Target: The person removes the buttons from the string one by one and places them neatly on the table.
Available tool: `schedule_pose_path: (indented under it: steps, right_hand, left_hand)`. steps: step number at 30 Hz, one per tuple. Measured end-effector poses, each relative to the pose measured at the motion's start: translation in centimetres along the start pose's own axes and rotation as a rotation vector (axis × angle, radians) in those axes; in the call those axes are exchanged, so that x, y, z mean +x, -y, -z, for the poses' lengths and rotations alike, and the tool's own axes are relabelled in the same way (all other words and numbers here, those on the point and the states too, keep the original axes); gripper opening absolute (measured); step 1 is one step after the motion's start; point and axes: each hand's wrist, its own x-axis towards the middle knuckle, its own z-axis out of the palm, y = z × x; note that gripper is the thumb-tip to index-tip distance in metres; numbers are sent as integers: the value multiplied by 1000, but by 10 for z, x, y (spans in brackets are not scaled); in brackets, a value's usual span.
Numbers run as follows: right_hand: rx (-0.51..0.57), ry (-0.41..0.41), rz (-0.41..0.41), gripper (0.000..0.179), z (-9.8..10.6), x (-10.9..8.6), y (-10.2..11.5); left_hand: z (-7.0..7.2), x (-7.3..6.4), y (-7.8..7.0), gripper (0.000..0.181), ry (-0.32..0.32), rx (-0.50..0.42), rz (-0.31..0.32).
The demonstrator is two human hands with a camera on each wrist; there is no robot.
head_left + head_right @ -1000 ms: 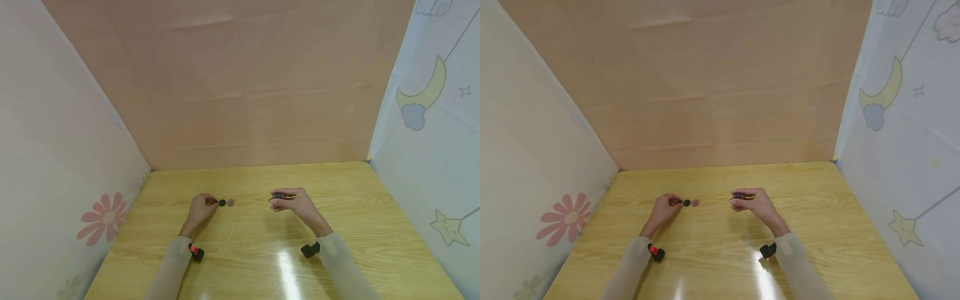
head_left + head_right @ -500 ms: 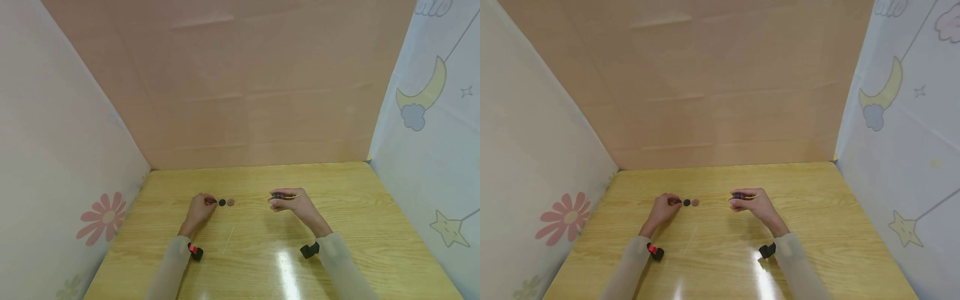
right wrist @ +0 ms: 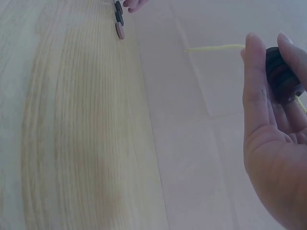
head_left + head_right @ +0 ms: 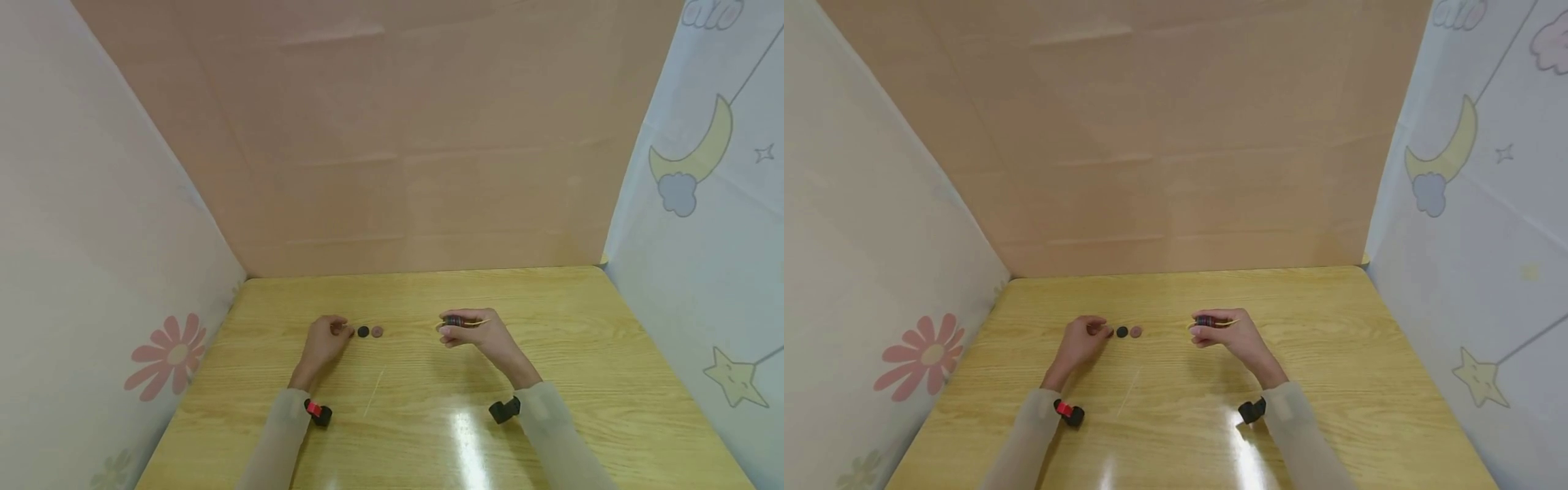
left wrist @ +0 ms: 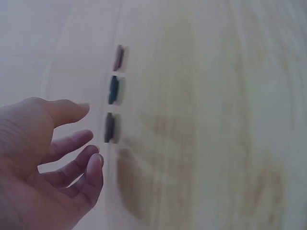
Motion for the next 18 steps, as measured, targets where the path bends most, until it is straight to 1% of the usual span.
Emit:
schedule_pose_path:
  steps: [2,5,8,12,15,18]
  right_hand:
    - [7,4,-5,43,-1,1,0]
    - [5,5,-7,44,-1,1,-1]
    - [2,4,-8,43,-2,2,-2]
    - [-1,-1,-7,43,-3,3,-3]
    - [1,-12,-11,43,-3,3,-3]
    - [-3,-18,-12,42,-2,2,-4]
  left_hand:
    - [2,-1,-2,30,-14,-11,15]
    - [6,0,-5,30,-26,-21,9]
    - [8,1,-9,29,-41,-14,-20]
    - [9,2,-16,23,-62,-6,-55]
    - [9,0,-25,18,-68,-16,-86]
    - [9,-2,-38,16,-56,-55,-124]
